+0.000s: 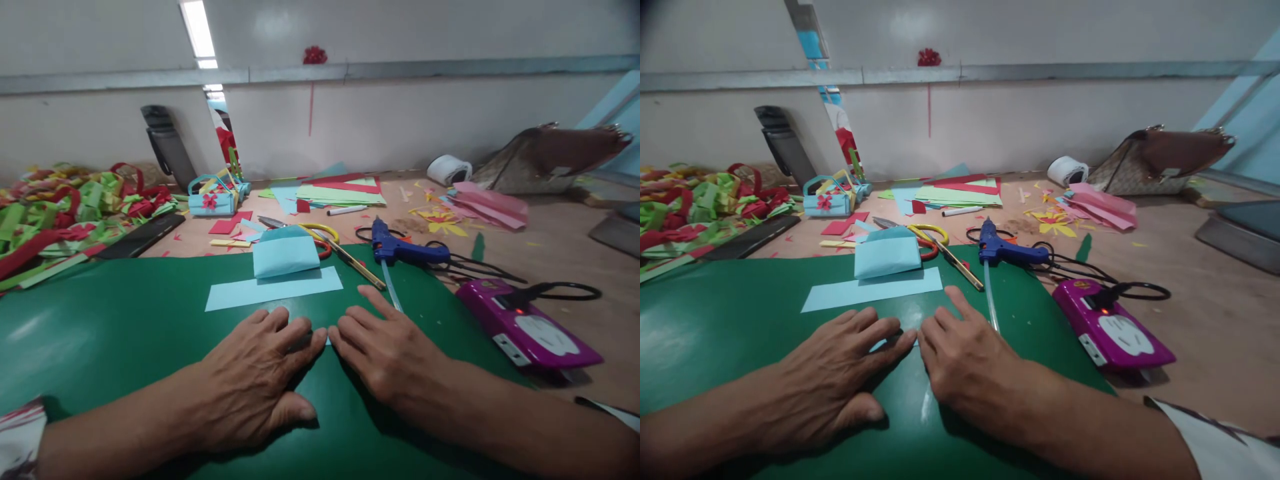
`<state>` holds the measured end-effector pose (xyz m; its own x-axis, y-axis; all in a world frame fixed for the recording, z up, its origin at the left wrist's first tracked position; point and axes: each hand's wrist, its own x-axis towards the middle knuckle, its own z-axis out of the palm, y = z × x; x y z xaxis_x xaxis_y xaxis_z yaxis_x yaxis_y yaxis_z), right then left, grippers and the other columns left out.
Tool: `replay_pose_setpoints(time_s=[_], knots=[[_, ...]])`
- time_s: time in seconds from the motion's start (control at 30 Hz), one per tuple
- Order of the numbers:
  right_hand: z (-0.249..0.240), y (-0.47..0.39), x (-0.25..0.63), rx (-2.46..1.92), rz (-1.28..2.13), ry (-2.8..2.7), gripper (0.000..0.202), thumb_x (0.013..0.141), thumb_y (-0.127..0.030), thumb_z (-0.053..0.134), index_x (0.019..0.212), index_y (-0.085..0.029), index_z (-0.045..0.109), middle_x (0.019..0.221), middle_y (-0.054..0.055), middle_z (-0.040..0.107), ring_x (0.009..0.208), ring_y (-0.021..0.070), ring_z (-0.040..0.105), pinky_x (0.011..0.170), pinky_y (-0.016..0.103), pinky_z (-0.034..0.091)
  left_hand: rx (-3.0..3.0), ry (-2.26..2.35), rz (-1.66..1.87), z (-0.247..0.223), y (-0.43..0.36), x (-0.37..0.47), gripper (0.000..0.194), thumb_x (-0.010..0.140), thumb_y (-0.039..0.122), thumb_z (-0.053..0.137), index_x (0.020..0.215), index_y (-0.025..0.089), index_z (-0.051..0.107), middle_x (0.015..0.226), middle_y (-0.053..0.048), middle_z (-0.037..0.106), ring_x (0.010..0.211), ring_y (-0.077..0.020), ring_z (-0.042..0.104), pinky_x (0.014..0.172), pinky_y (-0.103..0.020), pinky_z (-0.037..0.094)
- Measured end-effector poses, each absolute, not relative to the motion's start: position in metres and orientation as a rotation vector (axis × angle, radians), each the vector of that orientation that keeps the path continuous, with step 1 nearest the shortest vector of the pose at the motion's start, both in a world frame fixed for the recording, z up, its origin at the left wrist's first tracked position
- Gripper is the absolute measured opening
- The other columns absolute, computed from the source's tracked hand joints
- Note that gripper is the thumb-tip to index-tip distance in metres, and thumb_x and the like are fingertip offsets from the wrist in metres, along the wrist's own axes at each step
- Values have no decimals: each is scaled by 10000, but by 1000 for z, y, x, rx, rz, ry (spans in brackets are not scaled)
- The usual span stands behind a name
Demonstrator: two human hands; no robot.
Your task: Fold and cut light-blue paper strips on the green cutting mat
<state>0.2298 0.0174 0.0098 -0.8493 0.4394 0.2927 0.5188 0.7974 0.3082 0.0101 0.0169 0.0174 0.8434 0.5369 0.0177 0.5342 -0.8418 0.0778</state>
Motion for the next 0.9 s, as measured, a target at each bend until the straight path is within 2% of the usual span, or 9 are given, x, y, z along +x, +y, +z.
replay_pose_setpoints(time_s=[0.13, 0.37, 0.57, 0.7, 0.9], knots=[[10, 15, 237, -720, -583, -2864, 179, 856, -164, 470, 962, -136, 612, 788, 38, 575, 723, 200, 483, 958, 531, 233, 2901, 807, 16, 20, 18, 9, 605, 864, 600, 315, 1349, 237, 317, 1094, -69, 501, 863, -239, 424, 763, -417, 357], [19, 16, 249, -686, -608, -2897, 172, 867, -188, 467, 961, -155, 608, 840, 36, 584, 863, 214, 500, 1023, 592, 131, 2963, 771, -28, 22, 19, 1, 467, 904, 499, 336, 1274, 224, 413, 1140, -61, 518, 849, -232, 433, 748, -412, 382], [14, 6, 269, -711, -731, -2828, 207, 804, -113, 459, 844, -193, 646, 946, 61, 597, 1097, 300, 436, 1046, 620, 64, 3105, 757, 116, 16, 14, -22, 337, 920, 385, 384, 1192, 220, 495, 1148, -55, 554, 951, -253, 468, 797, -418, 405], [16, -1, 276, -835, -658, -2862, 282, 767, -52, 443, 909, -182, 649, 941, 62, 624, 1124, 314, 429, 1052, 611, -44, 3175, 820, 239, 14, 11, -43, 291, 906, 360, 431, 1145, 241, 548, 1131, -40, 594, 1011, -248, 494, 838, -392, 420], [16, -8, 283, -983, -602, -2813, 388, 748, 10, 399, 1022, -167, 609, 973, 65, 640, 1113, 302, 463, 1035, 635, 0, 3233, 890, 343, 5, 2, -69, 326, 878, 426, 471, 1160, 292, 564, 1158, 12, 618, 1085, -233, 486, 878, -356, 412]])
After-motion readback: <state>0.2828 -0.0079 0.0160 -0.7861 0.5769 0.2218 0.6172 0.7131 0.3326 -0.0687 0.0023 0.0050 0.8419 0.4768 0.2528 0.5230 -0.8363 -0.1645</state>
